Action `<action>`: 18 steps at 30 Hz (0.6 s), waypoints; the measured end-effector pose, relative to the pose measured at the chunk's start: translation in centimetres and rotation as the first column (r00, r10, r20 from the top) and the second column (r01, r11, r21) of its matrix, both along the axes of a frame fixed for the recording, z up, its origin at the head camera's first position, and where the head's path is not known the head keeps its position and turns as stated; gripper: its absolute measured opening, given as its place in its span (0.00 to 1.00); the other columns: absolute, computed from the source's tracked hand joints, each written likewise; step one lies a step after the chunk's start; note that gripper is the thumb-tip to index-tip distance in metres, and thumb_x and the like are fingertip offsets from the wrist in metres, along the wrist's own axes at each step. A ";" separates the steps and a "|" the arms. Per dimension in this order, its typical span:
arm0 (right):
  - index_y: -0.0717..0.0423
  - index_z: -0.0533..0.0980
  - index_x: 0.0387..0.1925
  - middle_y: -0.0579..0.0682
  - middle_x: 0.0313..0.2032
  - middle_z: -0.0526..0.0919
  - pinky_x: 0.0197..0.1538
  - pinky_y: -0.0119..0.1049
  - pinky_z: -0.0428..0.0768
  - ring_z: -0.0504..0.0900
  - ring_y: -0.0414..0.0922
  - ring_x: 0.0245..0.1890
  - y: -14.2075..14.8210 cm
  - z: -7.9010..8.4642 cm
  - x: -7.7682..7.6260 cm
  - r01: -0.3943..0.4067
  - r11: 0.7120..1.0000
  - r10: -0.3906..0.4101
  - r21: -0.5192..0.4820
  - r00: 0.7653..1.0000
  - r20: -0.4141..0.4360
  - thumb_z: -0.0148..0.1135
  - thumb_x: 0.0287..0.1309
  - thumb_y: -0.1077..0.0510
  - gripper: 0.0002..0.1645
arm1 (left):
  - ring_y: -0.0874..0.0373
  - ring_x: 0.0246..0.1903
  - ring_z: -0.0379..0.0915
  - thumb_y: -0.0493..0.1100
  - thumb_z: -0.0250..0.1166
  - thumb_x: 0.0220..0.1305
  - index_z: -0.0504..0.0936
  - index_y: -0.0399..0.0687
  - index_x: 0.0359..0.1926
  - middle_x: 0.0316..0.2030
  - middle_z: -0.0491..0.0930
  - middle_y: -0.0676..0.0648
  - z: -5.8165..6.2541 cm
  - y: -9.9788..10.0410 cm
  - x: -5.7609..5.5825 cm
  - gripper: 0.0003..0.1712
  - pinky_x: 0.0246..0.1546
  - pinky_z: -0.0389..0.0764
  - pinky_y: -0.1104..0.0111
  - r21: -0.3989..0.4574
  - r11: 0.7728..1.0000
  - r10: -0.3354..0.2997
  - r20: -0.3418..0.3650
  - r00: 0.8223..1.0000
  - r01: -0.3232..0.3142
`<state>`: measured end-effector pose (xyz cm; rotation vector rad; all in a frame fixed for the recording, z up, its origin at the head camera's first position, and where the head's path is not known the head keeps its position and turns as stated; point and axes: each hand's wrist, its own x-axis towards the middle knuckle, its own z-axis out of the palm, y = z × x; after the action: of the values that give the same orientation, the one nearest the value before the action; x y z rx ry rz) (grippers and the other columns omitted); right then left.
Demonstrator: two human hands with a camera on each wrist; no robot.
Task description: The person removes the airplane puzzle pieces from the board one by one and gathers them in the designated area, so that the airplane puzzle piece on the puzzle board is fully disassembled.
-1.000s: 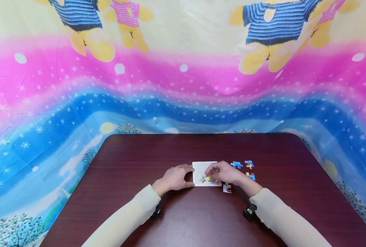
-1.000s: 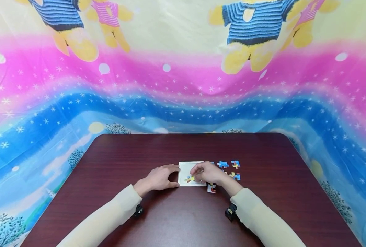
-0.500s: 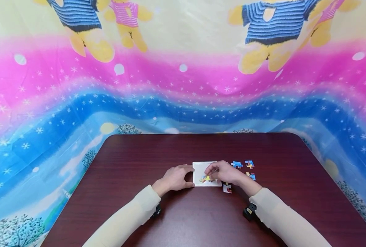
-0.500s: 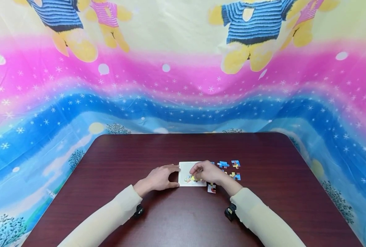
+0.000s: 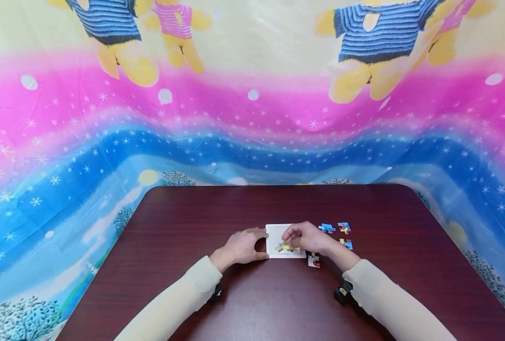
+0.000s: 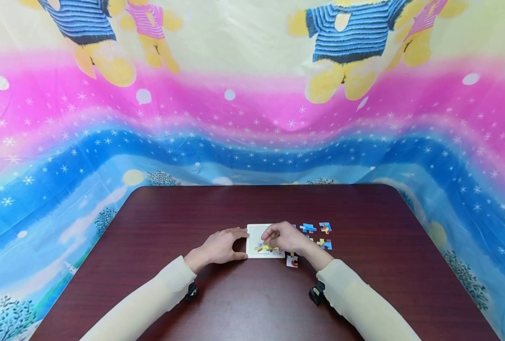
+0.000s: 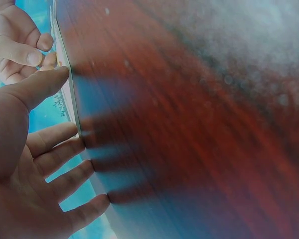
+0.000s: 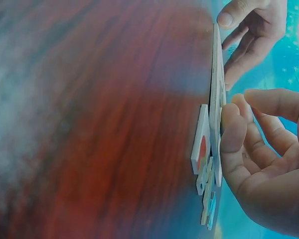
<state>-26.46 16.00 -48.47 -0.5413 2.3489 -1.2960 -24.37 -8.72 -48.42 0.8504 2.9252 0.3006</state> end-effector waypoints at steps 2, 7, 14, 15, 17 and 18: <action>0.62 0.82 0.43 0.57 0.38 0.86 0.26 0.37 0.78 0.81 0.43 0.35 0.0 0.0 0.0 0.000 1.000 0.000 0.003 1.000 -0.003 0.61 0.59 0.69 0.11 | 0.54 0.67 0.70 0.61 0.70 0.59 0.78 0.52 0.64 0.66 0.76 0.50 0.0 0.0 0.1 0.35 0.60 0.78 0.55 0.006 1.000 -0.002 -0.007 1.000 0.002; 0.60 0.83 0.42 0.52 0.37 0.87 0.27 0.37 0.77 0.82 0.42 0.36 -0.2 -0.1 0.1 0.011 1.000 -0.011 0.029 1.000 -0.020 0.62 0.57 0.69 0.11 | 0.54 0.67 0.70 0.60 0.70 0.59 0.78 0.52 0.64 0.65 0.76 0.49 0.1 0.0 0.2 0.35 0.59 0.78 0.55 0.009 1.000 -0.001 -0.004 1.000 0.001; 0.60 0.82 0.42 0.52 0.37 0.87 0.27 0.39 0.78 0.83 0.43 0.36 -0.2 -0.1 0.1 0.003 1.000 -0.003 0.030 1.000 -0.012 0.65 0.56 0.67 0.11 | 0.54 0.67 0.71 0.60 0.70 0.59 0.78 0.52 0.64 0.65 0.76 0.50 0.0 0.1 0.1 0.35 0.58 0.79 0.56 0.002 1.000 0.003 -0.010 1.000 -0.003; 0.60 0.82 0.42 0.52 0.38 0.87 0.27 0.39 0.78 0.83 0.42 0.36 -0.2 -0.1 0.1 0.003 1.000 -0.003 0.030 1.000 -0.010 0.65 0.57 0.67 0.11 | 0.54 0.67 0.71 0.60 0.70 0.59 0.78 0.52 0.64 0.65 0.76 0.50 0.0 0.0 0.1 0.35 0.59 0.79 0.55 0.004 1.000 0.003 -0.008 1.000 -0.003; 0.59 0.82 0.43 0.51 0.38 0.87 0.27 0.39 0.78 0.82 0.42 0.36 -0.2 -0.1 0.1 0.003 0.999 -0.003 0.033 1.000 -0.004 0.65 0.57 0.66 0.11 | 0.54 0.67 0.71 0.61 0.70 0.59 0.78 0.53 0.64 0.65 0.76 0.50 0.0 0.0 0.1 0.35 0.59 0.79 0.55 0.004 1.000 0.002 -0.007 1.000 -0.002; 0.58 0.82 0.43 0.51 0.38 0.87 0.27 0.39 0.78 0.82 0.42 0.34 -0.1 -0.1 0.1 -0.001 0.999 0.001 0.033 1.000 -0.003 0.65 0.57 0.66 0.11 | 0.54 0.67 0.71 0.61 0.70 0.59 0.78 0.52 0.64 0.65 0.76 0.50 0.0 0.0 0.1 0.35 0.58 0.79 0.55 0.005 1.000 0.000 -0.011 1.000 0.000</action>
<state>-26.38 15.89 -48.56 -0.5348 2.3678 -1.2544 -24.24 -8.70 -48.45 0.8553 2.9360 0.3038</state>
